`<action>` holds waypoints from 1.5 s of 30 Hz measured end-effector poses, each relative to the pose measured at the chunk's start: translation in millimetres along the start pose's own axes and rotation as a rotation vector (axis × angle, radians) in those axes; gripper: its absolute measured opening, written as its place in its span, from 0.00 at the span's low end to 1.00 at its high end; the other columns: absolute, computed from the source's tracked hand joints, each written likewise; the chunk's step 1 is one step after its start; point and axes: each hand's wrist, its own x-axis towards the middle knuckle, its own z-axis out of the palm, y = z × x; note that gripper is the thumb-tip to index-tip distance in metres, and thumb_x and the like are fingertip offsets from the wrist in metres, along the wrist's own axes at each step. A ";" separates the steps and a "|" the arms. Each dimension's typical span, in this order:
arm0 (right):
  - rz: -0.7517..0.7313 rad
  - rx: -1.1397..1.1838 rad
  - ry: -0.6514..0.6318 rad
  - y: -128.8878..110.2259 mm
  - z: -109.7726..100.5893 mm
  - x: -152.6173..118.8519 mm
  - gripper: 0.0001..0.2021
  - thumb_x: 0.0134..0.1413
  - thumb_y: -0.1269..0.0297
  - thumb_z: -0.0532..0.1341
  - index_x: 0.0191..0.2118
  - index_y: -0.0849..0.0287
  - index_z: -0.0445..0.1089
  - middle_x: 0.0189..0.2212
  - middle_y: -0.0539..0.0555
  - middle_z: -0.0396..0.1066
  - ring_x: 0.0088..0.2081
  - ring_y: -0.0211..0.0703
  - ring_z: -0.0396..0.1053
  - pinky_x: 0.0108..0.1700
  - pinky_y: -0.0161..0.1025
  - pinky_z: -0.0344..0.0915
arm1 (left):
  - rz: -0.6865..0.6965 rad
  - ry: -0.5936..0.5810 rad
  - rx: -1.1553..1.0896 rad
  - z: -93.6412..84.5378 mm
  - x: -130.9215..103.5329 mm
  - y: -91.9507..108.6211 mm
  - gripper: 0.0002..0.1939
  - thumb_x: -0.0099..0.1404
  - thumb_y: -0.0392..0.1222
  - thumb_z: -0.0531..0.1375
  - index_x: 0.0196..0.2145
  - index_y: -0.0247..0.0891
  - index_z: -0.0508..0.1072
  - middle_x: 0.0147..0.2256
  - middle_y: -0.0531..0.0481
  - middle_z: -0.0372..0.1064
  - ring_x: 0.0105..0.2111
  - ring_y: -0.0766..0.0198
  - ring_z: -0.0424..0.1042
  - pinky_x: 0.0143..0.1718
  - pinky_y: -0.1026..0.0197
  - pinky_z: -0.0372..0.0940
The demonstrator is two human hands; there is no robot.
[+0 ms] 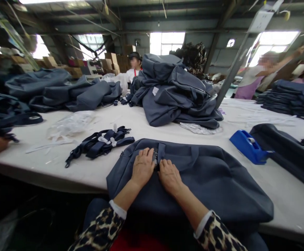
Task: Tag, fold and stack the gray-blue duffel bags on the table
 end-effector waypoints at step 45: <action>0.703 2.403 0.849 18.1 -19.5 -92.5 0.14 0.34 0.63 0.71 0.33 0.59 0.75 0.34 0.53 0.79 0.42 0.51 0.76 0.48 0.44 0.72 | 0.578 -0.343 0.074 18.9 13.4 51.8 0.30 0.70 0.61 0.51 0.65 0.51 0.60 0.65 0.47 0.57 0.64 0.49 0.55 0.63 0.42 0.55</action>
